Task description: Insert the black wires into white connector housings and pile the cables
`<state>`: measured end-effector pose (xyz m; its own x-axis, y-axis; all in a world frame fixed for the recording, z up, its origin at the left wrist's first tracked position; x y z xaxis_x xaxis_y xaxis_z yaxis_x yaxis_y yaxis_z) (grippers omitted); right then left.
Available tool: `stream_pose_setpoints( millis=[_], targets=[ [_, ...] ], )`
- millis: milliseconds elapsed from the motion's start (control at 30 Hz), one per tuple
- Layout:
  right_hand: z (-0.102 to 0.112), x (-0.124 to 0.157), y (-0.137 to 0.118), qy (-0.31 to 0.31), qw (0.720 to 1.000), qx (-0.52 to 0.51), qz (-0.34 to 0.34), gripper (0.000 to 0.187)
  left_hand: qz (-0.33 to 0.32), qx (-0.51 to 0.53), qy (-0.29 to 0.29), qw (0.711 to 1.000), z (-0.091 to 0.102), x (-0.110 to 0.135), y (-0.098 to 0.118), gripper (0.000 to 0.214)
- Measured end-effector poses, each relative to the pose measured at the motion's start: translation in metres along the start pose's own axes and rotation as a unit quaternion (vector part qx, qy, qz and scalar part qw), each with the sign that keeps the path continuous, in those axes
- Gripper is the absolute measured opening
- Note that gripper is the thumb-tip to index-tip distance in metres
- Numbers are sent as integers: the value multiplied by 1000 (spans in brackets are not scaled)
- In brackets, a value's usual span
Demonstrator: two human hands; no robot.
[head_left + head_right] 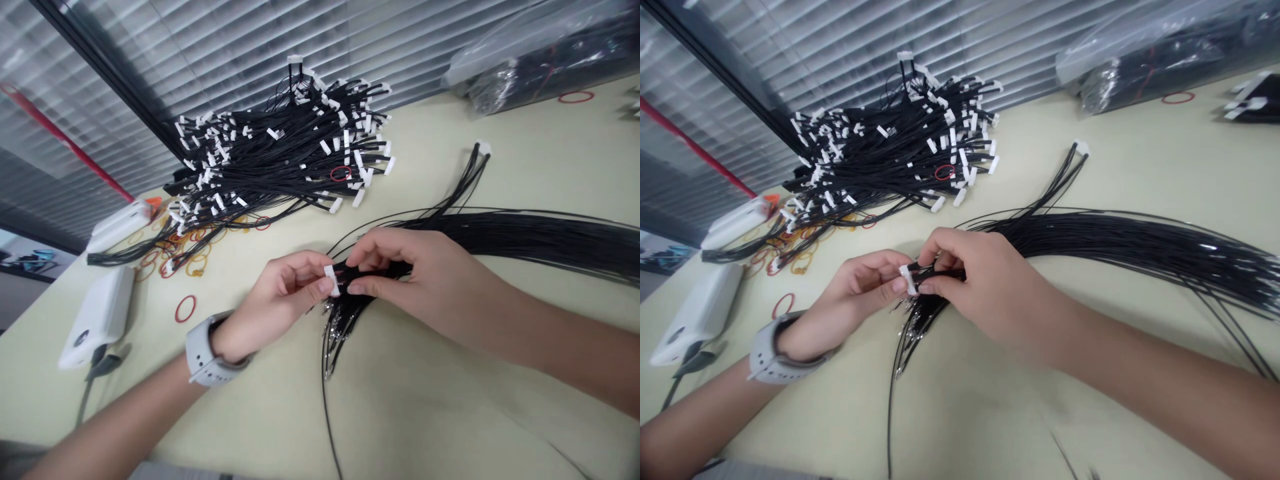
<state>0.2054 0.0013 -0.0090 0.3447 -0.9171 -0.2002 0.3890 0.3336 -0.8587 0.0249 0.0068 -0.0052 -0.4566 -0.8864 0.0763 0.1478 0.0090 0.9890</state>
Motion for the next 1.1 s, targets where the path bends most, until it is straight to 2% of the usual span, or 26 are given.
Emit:
stream_pose_setpoints(
  millis=[667, 1100],
  targets=[
    [-2, 1, 2, 19, 999, 35, 36, 10, -6, 8, 0, 1000, -1, 0, -1, 10],
    [-7, 1, 1, 30, 988, 98, 119, 17, -59, -147, -11, 987, -9, 4, 0, 3]
  ],
)
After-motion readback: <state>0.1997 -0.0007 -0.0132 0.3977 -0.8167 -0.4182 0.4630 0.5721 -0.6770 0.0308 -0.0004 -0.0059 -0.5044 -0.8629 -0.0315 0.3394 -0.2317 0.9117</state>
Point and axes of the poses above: each hand's wrist, its own x-axis away from the middle knuckle, its own z-axis out of the back of the hand, y = z × x, the point moved 1 cm from there along -x, towards the middle knuckle
